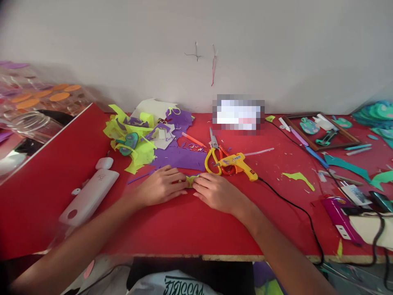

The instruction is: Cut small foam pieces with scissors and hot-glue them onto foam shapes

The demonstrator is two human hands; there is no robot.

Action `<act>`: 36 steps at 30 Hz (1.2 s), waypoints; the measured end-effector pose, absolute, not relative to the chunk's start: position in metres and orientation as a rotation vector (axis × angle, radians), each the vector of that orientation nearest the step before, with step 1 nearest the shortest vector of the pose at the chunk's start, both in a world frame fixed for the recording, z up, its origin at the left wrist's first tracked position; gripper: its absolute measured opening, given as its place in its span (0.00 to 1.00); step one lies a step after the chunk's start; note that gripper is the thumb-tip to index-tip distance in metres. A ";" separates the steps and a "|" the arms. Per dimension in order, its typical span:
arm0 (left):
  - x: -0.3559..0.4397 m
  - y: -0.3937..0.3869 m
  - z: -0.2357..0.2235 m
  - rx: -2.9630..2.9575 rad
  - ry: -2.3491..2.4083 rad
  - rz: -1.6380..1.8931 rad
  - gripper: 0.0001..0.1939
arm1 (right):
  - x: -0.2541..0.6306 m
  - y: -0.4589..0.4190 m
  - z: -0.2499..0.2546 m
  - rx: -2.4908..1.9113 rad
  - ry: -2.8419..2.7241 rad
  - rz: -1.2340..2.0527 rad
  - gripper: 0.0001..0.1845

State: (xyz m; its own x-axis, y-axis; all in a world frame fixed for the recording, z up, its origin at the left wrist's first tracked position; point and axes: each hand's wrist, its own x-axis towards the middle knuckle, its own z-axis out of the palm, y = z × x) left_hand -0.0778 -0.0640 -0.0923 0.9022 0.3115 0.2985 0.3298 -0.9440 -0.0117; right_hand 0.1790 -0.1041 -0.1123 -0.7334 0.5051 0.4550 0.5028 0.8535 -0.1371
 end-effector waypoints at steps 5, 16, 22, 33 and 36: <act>-0.080 -0.063 -0.093 -3.010 -0.489 -0.399 0.12 | 0.179 -0.104 -0.115 -0.731 -2.537 0.004 0.12; -0.078 -0.063 -0.091 -3.022 -0.477 -0.409 0.12 | 0.179 -0.104 -0.116 -0.751 -2.531 0.021 0.12; -0.080 -0.062 -0.091 -3.005 -0.462 -0.458 0.12 | 0.183 -0.104 -0.106 -0.724 -2.445 -0.063 0.10; -0.077 -0.063 -0.093 -3.019 -0.450 -0.465 0.15 | 0.189 -0.103 -0.098 -0.697 -2.399 -0.063 0.10; -0.076 -0.063 -0.095 -3.039 -0.465 -0.464 0.16 | 0.186 -0.103 -0.104 -0.700 -2.436 -0.035 0.11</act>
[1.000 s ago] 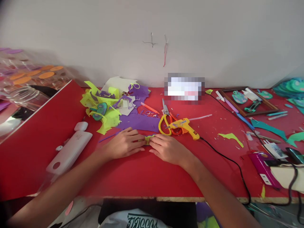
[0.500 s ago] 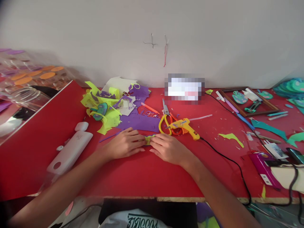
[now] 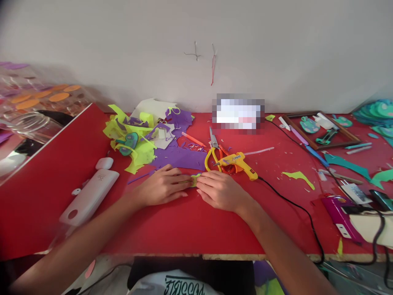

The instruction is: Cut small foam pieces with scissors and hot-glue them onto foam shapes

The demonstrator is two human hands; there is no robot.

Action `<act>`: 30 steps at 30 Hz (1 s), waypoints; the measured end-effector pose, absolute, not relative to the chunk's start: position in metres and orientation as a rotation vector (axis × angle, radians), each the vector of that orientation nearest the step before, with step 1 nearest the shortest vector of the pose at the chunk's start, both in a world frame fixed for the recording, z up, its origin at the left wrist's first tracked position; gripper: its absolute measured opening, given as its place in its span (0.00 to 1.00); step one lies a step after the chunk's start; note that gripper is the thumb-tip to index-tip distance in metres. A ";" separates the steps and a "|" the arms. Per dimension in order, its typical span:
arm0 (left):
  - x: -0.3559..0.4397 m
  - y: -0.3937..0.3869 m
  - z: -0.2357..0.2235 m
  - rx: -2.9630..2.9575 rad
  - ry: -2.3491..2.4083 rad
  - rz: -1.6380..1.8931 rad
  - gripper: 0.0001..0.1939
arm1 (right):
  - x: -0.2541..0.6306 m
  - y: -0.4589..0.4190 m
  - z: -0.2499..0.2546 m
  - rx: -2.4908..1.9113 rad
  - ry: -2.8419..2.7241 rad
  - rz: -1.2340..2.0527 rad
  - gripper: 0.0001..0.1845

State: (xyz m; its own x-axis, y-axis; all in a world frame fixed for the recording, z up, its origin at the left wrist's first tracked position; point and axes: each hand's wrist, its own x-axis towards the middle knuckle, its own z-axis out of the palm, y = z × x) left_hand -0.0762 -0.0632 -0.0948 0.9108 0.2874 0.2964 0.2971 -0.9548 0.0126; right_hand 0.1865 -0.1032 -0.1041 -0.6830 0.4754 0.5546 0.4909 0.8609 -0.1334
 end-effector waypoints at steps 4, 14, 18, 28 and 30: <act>-0.078 -0.063 -0.096 -3.039 -0.484 -0.477 0.15 | 0.187 -0.103 -0.108 -0.725 -2.492 0.005 0.12; -0.090 -0.054 -0.094 -2.785 -1.026 -1.029 0.06 | 0.194 -0.103 -0.102 -0.917 -2.162 -0.093 0.07; -0.089 -0.055 -0.095 -2.872 -0.858 -0.902 0.06 | 0.198 -0.102 -0.104 -0.933 -2.116 -0.055 0.08; -0.086 -0.056 -0.094 -2.916 -0.724 -0.787 0.07 | 0.196 -0.102 -0.106 -0.941 -2.020 0.132 0.06; -0.086 -0.056 -0.095 -2.922 -0.720 -0.772 0.08 | 0.195 -0.102 -0.106 -0.945 -2.011 0.175 0.05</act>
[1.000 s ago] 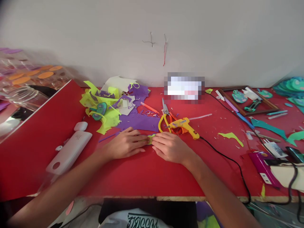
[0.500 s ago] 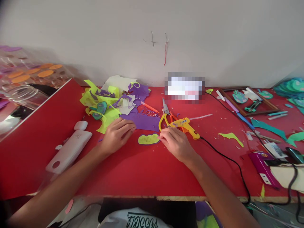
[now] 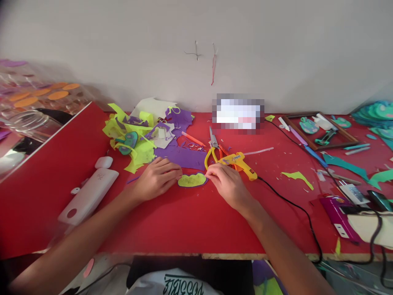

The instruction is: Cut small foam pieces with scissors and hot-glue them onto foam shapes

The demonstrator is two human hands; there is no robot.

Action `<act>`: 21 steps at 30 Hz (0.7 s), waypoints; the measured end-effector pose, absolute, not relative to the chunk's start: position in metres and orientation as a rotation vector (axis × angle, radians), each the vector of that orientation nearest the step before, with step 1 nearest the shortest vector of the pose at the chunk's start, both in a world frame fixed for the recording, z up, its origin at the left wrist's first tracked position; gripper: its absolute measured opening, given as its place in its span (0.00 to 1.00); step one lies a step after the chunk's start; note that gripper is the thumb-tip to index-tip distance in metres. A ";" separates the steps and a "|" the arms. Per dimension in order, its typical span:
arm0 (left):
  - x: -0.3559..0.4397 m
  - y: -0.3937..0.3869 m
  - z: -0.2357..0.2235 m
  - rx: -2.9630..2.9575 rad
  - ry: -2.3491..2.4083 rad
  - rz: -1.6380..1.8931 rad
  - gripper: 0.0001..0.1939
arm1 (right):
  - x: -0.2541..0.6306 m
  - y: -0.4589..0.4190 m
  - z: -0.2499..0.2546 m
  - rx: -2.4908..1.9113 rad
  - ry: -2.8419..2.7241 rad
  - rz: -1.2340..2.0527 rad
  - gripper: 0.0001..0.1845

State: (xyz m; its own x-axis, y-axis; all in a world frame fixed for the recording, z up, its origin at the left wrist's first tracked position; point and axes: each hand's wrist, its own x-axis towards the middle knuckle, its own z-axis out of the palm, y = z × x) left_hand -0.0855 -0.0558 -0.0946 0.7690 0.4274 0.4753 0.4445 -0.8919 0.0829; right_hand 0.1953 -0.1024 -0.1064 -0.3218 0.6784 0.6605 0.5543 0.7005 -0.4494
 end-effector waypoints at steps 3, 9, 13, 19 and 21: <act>-0.085 -0.056 -0.094 -2.930 -0.712 -0.742 0.09 | 0.195 -0.102 -0.107 -0.970 -2.002 0.237 0.05; -0.084 -0.057 -0.095 -2.939 -0.719 -0.726 0.09 | 0.194 -0.102 -0.110 -0.989 -2.018 0.319 0.06; -0.084 -0.057 -0.097 -2.948 -0.720 -0.725 0.10 | 0.194 -0.102 -0.112 -0.993 -2.041 0.363 0.05; -0.084 -0.057 -0.097 -2.968 -0.708 -0.720 0.09 | 0.193 -0.103 -0.109 -0.994 -2.053 0.364 0.05; -0.085 -0.056 -0.097 -2.974 -0.687 -0.701 0.09 | 0.193 -0.104 -0.106 -0.986 -2.070 0.365 0.05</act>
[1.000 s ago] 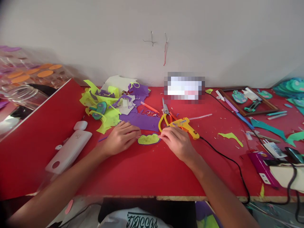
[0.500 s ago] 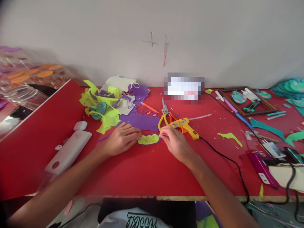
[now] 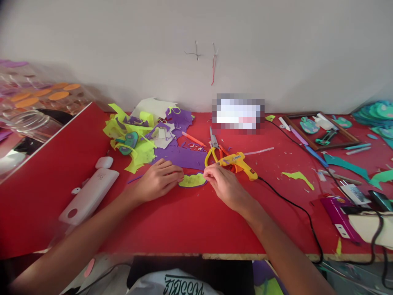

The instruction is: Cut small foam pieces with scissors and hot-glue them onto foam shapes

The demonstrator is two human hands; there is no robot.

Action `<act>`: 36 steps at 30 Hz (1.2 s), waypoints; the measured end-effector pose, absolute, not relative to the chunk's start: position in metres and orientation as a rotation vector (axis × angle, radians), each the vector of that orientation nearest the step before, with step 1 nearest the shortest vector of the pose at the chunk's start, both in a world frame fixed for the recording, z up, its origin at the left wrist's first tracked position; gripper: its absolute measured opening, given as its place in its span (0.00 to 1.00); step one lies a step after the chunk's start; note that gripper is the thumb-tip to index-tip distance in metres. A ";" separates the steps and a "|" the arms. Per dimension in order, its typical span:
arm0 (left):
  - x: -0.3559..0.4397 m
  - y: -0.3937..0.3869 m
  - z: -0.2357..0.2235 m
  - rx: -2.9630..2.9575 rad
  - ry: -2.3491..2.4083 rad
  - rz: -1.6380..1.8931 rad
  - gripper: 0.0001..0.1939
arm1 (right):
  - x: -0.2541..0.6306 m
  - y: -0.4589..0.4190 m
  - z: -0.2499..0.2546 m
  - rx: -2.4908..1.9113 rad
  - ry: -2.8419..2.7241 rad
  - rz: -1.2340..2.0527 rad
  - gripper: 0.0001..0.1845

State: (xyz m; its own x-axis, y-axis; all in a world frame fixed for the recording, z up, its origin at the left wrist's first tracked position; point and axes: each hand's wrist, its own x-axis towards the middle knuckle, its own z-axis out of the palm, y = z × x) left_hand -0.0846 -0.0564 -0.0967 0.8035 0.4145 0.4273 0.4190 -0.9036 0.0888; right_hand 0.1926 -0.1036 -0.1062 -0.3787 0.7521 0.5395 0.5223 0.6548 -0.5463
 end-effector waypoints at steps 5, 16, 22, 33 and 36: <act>-0.087 -0.056 -0.099 -3.022 -0.635 -0.606 0.10 | 0.193 -0.102 -0.103 -0.927 -2.130 0.306 0.09; -0.085 -0.057 -0.095 -3.129 -0.545 -0.438 0.10 | 0.190 -0.103 -0.100 -0.916 -2.190 0.252 0.08; -0.085 -0.057 -0.098 -3.157 -0.533 -0.403 0.11 | 0.191 -0.102 -0.105 -0.931 -2.056 0.395 0.09; -0.083 -0.059 -0.093 -3.101 -0.502 -0.359 0.13 | 0.188 -0.105 -0.110 -0.738 -2.502 0.138 0.20; -0.083 -0.059 -0.094 -3.093 -0.504 -0.355 0.14 | 0.186 -0.106 -0.111 -0.740 -2.574 0.095 0.22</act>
State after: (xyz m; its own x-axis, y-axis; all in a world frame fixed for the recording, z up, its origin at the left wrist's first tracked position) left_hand -0.0830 -0.0590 -0.0944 0.9235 0.3150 0.2190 0.3121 -0.9488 0.0485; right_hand 0.1858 -0.1057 -0.1111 -0.7507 0.5184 0.4095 0.4867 0.8531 -0.1879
